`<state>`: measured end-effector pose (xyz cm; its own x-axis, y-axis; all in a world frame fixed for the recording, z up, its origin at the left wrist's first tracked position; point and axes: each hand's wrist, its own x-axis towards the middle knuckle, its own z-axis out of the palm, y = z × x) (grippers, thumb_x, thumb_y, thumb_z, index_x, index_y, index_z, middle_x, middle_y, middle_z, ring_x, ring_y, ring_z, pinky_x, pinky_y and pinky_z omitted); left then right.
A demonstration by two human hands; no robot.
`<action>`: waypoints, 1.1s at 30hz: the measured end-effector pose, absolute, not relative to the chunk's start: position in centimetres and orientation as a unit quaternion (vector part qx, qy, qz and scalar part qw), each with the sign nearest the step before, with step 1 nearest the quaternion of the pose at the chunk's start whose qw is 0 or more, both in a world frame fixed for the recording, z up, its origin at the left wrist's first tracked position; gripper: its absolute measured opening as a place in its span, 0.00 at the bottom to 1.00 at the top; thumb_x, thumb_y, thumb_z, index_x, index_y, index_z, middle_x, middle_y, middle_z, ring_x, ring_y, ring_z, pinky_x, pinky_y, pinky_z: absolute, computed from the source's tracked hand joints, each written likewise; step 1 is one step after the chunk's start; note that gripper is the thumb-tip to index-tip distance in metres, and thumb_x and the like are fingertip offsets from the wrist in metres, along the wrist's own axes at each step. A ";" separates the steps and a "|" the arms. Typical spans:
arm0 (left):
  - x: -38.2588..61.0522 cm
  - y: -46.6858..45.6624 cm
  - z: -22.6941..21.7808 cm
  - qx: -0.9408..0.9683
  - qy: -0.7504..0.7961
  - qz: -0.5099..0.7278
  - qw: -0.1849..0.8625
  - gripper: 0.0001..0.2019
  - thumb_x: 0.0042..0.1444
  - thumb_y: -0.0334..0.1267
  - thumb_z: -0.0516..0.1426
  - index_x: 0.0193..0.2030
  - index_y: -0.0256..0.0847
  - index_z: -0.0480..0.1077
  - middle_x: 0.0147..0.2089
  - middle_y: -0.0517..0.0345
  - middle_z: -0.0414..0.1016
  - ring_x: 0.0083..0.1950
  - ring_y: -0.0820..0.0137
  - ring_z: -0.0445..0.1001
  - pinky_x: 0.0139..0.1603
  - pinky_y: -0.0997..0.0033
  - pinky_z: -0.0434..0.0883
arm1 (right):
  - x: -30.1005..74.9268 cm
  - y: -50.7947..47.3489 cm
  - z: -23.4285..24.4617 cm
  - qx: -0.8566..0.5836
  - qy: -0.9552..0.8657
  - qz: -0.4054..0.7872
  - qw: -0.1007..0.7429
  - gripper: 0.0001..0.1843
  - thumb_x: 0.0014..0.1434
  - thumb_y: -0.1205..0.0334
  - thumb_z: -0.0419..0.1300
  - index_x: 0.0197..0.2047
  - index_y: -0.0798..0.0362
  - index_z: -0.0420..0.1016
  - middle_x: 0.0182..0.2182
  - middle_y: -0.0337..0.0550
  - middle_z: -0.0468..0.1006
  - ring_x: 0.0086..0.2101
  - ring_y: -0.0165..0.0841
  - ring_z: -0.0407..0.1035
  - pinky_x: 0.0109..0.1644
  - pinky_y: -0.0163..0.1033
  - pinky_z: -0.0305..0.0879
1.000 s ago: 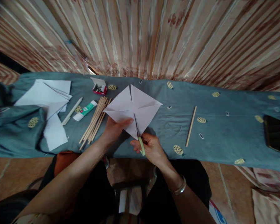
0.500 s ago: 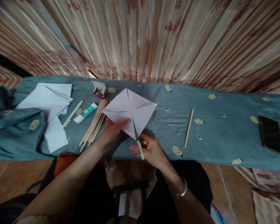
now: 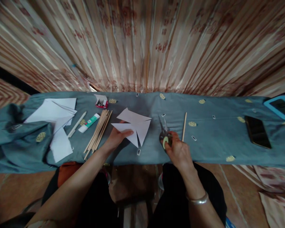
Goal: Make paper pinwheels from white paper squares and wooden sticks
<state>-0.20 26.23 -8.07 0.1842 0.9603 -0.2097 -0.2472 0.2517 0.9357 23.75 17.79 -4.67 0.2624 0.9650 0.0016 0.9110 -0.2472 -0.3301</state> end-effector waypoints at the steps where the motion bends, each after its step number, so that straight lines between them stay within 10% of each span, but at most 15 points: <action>1: -0.2 26.2 -8.0 0.414 0.441 0.450 0.657 0.25 0.36 0.36 0.69 0.45 0.37 0.74 0.40 0.53 0.81 0.40 0.61 0.79 0.46 0.59 0.74 | 23.8 17.9 -4.8 -0.784 -0.604 0.079 0.117 0.23 0.60 0.57 0.59 0.56 0.58 0.69 0.33 0.51 0.83 0.33 0.44 0.79 0.35 0.40 0.68; 17: -5.4 26.0 -7.7 0.480 0.487 0.470 0.558 0.41 0.42 0.40 0.68 0.64 0.40 0.62 0.59 0.42 0.74 0.59 0.55 0.74 0.57 0.54 0.72 | 22.3 20.0 -5.6 -0.785 -0.616 -0.043 0.057 0.23 0.62 0.60 0.57 0.58 0.63 0.64 0.29 0.54 0.82 0.31 0.45 0.79 0.34 0.41 0.68; 26: -8.6 24.5 -6.2 0.594 0.513 0.458 0.418 0.21 0.53 0.40 0.61 0.55 0.41 0.72 0.55 0.47 0.75 0.51 0.62 0.76 0.49 0.61 0.76 | 22.2 20.5 -6.2 -0.774 -0.625 -0.064 0.080 0.26 0.64 0.63 0.52 0.63 0.68 0.60 0.33 0.57 0.83 0.31 0.44 0.79 0.34 0.41 0.67; 33: -8.8 22.7 -6.5 0.719 0.492 0.381 0.309 0.11 0.59 0.35 0.56 0.44 0.41 0.79 0.43 0.51 0.77 0.44 0.65 0.77 0.49 0.64 0.75 | 22.0 20.7 -5.9 -0.765 -0.636 -0.084 0.058 0.16 0.65 0.61 0.53 0.47 0.59 0.77 0.33 0.57 0.83 0.31 0.43 0.77 0.32 0.40 0.63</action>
